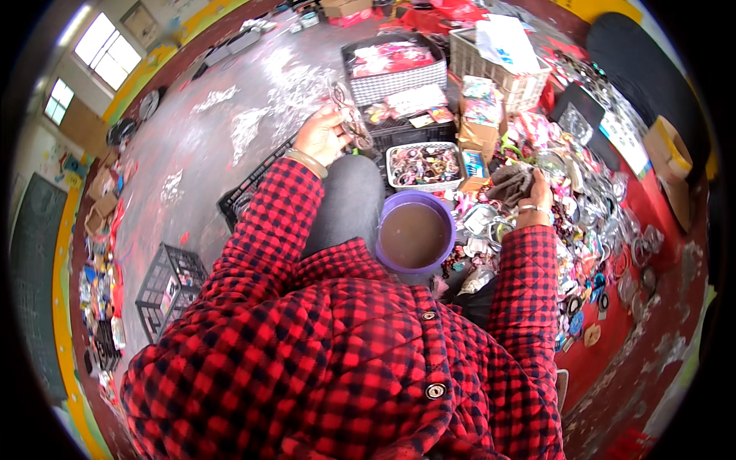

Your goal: The person sits on the floor and cleans a bundle of silver-colored metal hair accessories by hand. They repeatedly dip the bundle into a purple bowl of water, rub the items together, and wipe them with a grey cloth.

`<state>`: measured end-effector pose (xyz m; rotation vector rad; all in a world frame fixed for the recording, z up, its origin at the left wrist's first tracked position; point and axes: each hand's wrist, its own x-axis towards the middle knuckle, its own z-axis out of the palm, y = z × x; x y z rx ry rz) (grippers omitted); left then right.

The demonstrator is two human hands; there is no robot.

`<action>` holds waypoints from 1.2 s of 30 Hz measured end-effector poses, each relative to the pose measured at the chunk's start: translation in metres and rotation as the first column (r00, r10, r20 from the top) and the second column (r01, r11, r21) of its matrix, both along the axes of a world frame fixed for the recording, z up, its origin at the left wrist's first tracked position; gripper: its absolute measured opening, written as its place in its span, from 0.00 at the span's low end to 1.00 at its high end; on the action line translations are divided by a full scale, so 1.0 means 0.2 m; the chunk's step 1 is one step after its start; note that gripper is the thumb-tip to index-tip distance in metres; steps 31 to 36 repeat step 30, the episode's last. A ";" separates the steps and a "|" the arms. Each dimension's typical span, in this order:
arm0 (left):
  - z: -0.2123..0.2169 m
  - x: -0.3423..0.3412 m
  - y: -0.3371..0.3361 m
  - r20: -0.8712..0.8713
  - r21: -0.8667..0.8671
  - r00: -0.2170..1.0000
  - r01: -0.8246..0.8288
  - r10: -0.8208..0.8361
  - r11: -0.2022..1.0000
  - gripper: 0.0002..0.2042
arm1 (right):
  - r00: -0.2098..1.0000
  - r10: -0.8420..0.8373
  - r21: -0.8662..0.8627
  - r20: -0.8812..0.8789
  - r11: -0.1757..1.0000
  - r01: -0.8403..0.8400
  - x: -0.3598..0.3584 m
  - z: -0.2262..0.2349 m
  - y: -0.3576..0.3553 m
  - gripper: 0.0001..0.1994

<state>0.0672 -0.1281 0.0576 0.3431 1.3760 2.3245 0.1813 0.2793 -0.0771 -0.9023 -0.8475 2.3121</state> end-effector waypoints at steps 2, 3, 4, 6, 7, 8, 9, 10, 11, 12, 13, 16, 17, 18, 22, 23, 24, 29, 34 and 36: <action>0.05 0.00 -0.17 -0.028 -0.064 0.992 -0.121 0.119 0.991 0.10 | 0.996 0.085 0.002 -0.008 0.996 -0.085 -0.05 -0.09 0.05 0.11; 0.04 -0.02 -0.27 -0.072 -0.162 0.992 -0.115 0.104 0.980 0.09 | 0.990 0.141 -0.011 -0.006 0.990 -0.141 -0.07 -0.09 0.01 0.11; 0.00 -0.05 -0.39 -0.101 -0.270 0.988 -0.138 0.115 0.953 0.08 | 0.990 0.136 0.020 0.047 0.990 -0.137 -0.08 -0.09 -0.01 0.11; -0.10 -0.08 -0.59 -0.140 -0.467 0.973 -0.229 0.185 0.854 0.08 | 0.987 0.158 0.012 0.035 0.987 -0.158 -0.11 -0.12 -0.04 0.11; -0.15 -0.10 -0.67 -0.153 -0.553 0.958 -0.287 0.243 0.782 0.08 | 0.988 0.149 0.022 0.042 0.988 -0.150 -0.12 -0.13 -0.05 0.11; -0.29 -0.17 -0.88 -0.214 -0.640 0.953 -0.304 0.216 0.706 0.09 | 0.984 0.165 0.001 0.064 0.986 -0.166 -0.14 -0.13 -0.09 0.11; -0.36 -0.19 -0.95 -0.194 -0.657 0.949 -0.313 0.248 0.686 0.09 | 0.975 0.210 -0.006 0.074 0.978 -0.210 -0.15 -0.17 -0.06 0.13; -0.42 -0.19 -1.01 -0.172 -0.677 0.944 -0.321 0.282 0.663 0.09 | 0.964 0.250 -0.007 0.091 0.968 -0.251 -0.15 -0.17 -0.08 0.14; -0.49 -0.18 -1.06 -0.148 -0.695 0.938 -0.325 0.315 0.641 0.09 | 0.951 0.288 -0.007 0.110 0.957 -0.289 -0.13 -0.16 -0.10 0.15; -0.56 -0.19 -1.08 -0.180 -0.742 0.924 -0.353 0.337 0.570 0.11 | 0.937 0.296 0.029 0.188 0.952 -0.306 -0.14 -0.18 -0.10 0.16; -0.62 -0.18 -1.09 -0.214 -0.782 0.901 -0.390 0.378 0.487 0.10 | 0.930 0.294 0.030 0.220 0.951 -0.308 -0.13 -0.20 -0.10 0.15; -1.10 -0.30 -1.35 -0.323 -0.851 0.907 -0.403 0.269 0.337 0.09 | 0.905 0.353 0.006 0.238 0.931 -0.365 -0.13 -0.18 -0.20 0.14; -1.17 -0.33 -1.33 -0.357 -0.856 0.907 -0.414 0.225 0.309 0.09 | 0.921 0.287 0.054 0.262 0.949 -0.311 -0.13 -0.21 -0.18 0.13; -1.21 -0.34 -1.32 -0.394 -0.860 0.900 -0.432 0.185 0.272 0.09 | 0.918 0.257 0.089 0.302 0.951 -0.295 -0.14 -0.24 -0.18 0.13; -1.19 -0.40 -1.19 -0.394 -0.918 0.917 -0.396 0.067 0.028 0.10 | 0.913 0.212 0.150 0.350 0.949 -0.278 -0.15 -0.30 -0.21 0.11; -1.19 -0.43 -1.17 -0.392 -0.919 0.920 -0.391 0.023 -0.044 0.10 | 0.909 0.198 0.175 0.367 0.945 -0.276 -0.16 -0.29 -0.24 0.10; -1.11 -0.45 -1.12 -0.381 -0.924 0.924 -0.381 0.009 -0.033 0.10 | 0.907 0.194 0.185 0.374 0.942 -0.279 -0.15 -0.32 -0.22 0.10; -1.20 -0.66 -1.07 -0.284 -0.949 0.959 -0.281 -0.005 -0.145 0.12 | 0.871 0.252 0.175 0.421 0.920 -0.351 -0.16 -0.30 -0.30 0.10; -1.21 -0.68 -1.05 -0.244 -0.957 0.970 -0.238 0.020 -0.164 0.12 | 0.870 0.245 0.175 0.428 0.922 -0.346 -0.16 -0.30 -0.30 0.10; -1.21 -0.68 -1.05 -0.244 -0.957 0.970 -0.238 0.020 -0.164 0.12 | 0.870 0.245 0.175 0.428 0.922 -0.346 -0.16 -0.30 -0.30 0.10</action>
